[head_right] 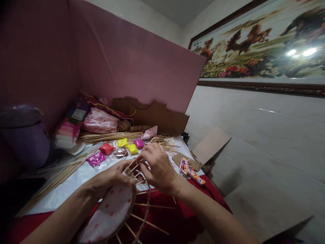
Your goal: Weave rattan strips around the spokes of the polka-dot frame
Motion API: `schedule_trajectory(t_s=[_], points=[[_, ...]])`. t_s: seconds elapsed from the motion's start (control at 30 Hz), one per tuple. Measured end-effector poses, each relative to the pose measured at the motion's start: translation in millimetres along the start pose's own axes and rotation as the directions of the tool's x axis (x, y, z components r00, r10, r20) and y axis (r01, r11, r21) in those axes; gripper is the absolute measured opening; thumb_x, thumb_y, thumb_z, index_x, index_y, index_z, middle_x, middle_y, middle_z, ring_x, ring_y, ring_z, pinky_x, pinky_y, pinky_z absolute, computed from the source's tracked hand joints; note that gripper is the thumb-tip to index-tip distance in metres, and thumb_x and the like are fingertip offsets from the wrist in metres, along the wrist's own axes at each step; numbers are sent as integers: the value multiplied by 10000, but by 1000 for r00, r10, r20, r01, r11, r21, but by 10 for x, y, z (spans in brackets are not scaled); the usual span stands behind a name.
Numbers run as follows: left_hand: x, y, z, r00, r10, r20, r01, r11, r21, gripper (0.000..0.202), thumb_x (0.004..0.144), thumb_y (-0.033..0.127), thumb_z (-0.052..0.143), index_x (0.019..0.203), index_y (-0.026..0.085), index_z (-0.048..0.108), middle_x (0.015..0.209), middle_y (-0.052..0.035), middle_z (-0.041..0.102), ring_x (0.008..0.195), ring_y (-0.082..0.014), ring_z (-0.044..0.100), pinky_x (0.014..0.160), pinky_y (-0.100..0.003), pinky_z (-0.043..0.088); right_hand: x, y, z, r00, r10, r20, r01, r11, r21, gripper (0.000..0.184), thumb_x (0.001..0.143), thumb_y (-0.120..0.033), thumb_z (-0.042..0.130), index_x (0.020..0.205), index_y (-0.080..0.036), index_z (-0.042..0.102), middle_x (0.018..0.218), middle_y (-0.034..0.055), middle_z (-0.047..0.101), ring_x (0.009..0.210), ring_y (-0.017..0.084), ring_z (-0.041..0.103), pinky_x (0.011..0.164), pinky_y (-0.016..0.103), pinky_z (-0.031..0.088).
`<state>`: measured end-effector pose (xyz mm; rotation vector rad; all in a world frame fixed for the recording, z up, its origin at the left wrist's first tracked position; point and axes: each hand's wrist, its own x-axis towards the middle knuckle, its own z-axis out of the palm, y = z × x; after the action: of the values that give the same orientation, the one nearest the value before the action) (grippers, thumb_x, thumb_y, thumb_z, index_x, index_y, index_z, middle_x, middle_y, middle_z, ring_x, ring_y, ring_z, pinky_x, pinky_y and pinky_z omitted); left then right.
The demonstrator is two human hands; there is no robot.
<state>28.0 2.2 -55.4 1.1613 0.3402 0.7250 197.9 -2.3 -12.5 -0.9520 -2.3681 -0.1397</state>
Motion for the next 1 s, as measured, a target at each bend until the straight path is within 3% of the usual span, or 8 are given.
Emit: schedule_trajectory(t_s=[0.47,0.67,0.83,1.0], points=[[7,-43,-36,1000,18,6,-18,999,31,293,612,77,633,895,146,612,843,-27,594,774,-161,500,691,-263,339,9,-22,35,1000,16,-10,-16,1000,8,130,768,-110,520,863,-183,571,875,56,591,896,218,465,787,362,332],[11,-46,-48,999,35,-9,-34,997,72,294,605,65,620,887,148,615,821,-25,591,770,-170,510,695,-279,341,8,-20,42,999,-13,50,14,999,-30,105,772,-136,532,845,-186,588,872,54,594,883,217,465,770,355,329],[11,-10,-10,999,38,17,-39,998,58,338,614,76,618,943,151,623,866,-35,605,819,-176,512,738,-281,344,-7,-21,15,999,45,-21,-45,999,-17,168,760,-90,510,887,-172,584,902,61,598,916,215,473,806,363,327],[11,-10,-17,999,49,-12,-48,996,76,321,599,76,627,907,163,633,841,-21,606,788,-170,518,719,-284,359,-25,-46,34,999,16,42,-15,999,-37,151,765,-125,534,891,-165,607,902,71,595,914,228,466,799,367,337]])
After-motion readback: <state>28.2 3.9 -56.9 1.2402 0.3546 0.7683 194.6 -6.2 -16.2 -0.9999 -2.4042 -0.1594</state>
